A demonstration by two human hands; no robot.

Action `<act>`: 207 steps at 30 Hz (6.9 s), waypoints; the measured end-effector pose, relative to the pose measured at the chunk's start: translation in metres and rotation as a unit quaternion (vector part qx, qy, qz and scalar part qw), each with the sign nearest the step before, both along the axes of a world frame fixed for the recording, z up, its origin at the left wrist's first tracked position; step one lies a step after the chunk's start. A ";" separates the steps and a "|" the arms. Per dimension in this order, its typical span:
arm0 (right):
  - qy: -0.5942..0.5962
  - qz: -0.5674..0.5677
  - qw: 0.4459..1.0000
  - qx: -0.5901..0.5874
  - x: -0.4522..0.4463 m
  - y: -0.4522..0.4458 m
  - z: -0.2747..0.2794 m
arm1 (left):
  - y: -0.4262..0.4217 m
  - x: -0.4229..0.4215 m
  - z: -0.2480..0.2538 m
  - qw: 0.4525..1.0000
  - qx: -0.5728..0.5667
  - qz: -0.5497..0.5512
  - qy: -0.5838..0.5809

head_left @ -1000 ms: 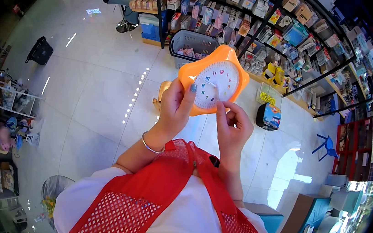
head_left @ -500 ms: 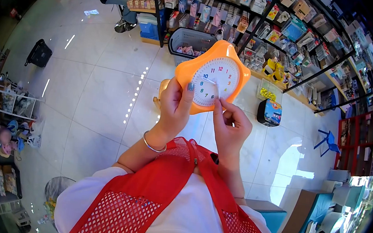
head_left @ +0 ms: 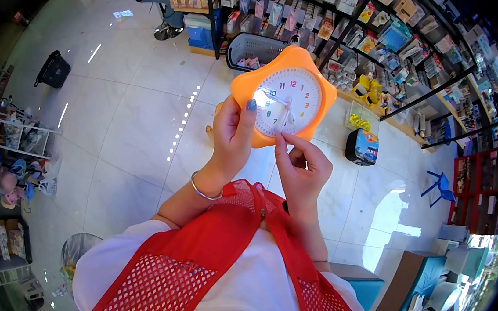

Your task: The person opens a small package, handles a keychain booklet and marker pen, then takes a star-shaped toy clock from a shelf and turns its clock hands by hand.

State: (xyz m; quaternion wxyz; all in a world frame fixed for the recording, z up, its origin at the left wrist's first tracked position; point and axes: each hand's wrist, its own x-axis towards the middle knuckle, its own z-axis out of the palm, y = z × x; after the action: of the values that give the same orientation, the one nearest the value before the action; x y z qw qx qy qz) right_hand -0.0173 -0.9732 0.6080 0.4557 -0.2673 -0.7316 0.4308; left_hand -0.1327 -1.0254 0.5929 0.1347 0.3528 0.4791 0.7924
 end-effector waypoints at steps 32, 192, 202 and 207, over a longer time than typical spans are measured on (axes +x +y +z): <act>0.023 -0.068 0.997 0.009 0.005 0.029 0.009 | 0.007 -0.004 0.004 0.997 0.000 -0.056 -0.057; -0.023 -0.018 0.999 0.022 -0.003 0.010 0.002 | 0.000 0.004 -0.010 0.999 -0.011 -0.032 -0.010; -0.012 -0.005 1.000 0.016 -0.006 0.012 0.005 | -0.001 0.007 -0.009 0.993 -0.086 -0.065 0.044; -0.042 0.029 0.997 0.051 -0.007 0.007 0.009 | 0.000 0.001 -0.012 0.992 -0.106 -0.049 0.049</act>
State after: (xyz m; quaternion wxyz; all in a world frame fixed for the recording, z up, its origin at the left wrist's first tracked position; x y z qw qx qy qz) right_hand -0.0247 -0.9659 0.6165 0.4245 -0.2401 -0.7786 0.3948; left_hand -0.1314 -1.0250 0.5809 0.1867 0.3979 0.5483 0.7115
